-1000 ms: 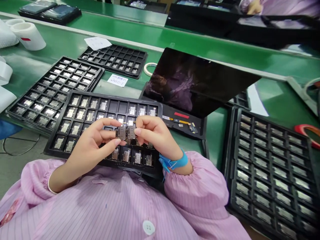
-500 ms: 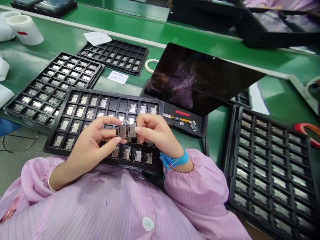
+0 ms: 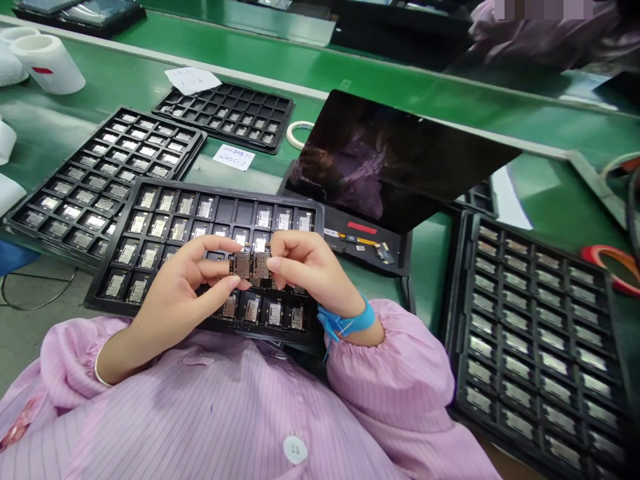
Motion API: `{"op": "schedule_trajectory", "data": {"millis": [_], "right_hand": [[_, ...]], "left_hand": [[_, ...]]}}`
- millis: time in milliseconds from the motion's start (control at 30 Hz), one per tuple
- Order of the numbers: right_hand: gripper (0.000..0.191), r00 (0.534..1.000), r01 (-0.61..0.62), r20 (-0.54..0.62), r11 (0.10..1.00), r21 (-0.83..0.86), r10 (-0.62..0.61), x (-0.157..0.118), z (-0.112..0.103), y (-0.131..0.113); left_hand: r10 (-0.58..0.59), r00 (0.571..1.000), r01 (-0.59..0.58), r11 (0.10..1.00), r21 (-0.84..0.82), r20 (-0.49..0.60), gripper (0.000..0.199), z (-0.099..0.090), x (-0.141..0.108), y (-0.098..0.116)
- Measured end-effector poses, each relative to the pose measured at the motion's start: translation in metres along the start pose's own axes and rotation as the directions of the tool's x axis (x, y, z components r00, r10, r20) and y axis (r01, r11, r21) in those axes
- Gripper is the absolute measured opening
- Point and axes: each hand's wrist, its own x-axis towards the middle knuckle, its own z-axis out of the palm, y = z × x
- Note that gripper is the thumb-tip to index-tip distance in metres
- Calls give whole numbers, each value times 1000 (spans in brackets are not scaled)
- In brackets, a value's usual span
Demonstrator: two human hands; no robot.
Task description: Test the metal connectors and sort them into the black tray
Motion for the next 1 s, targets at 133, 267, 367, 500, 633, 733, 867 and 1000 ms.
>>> {"op": "schedule_trajectory", "data": {"millis": [133, 267, 367, 500, 633, 733, 867, 1000], "right_hand": [[30, 1000, -5, -2, 1000, 6, 5, 0, 0, 0], [27, 1000, -19, 2, 1000, 0, 19, 0, 0, 0], [25, 1000, -24, -2, 1000, -9, 24, 0, 0, -1], [24, 1000, -25, -2, 1000, -15, 25, 0, 1, -1], [22, 998, -56, -16, 997, -50, 55, 1, 1, 1], [22, 986, -108, -142, 986, -126, 90, 4, -4, 3], [20, 916, -235, -381, 937, -258, 125, 22, -11, 2], [19, 899, -382, -411, 730, -567, 151, 54, -7, -4]], "left_hand": [[5, 1000, -5, 1000, -12, 8, 30, 0, 0, -1], [18, 1000, -17, 1000, 11, -2, 29, 0, 0, 0], [22, 1000, -22, 1000, 13, -4, 29, 0, 0, 1], [19, 1000, -19, 1000, 12, -2, 29, 1, 2, -1], [19, 1000, -18, 995, 97, -17, 32, -4, 2, 0], [71, 994, -37, 931, 362, -80, 33, -19, 6, 10], [143, 988, -64, 712, 699, -54, 31, -46, 30, 32], [162, 984, -145, 531, 835, 68, 29, -64, 77, 38]]}}
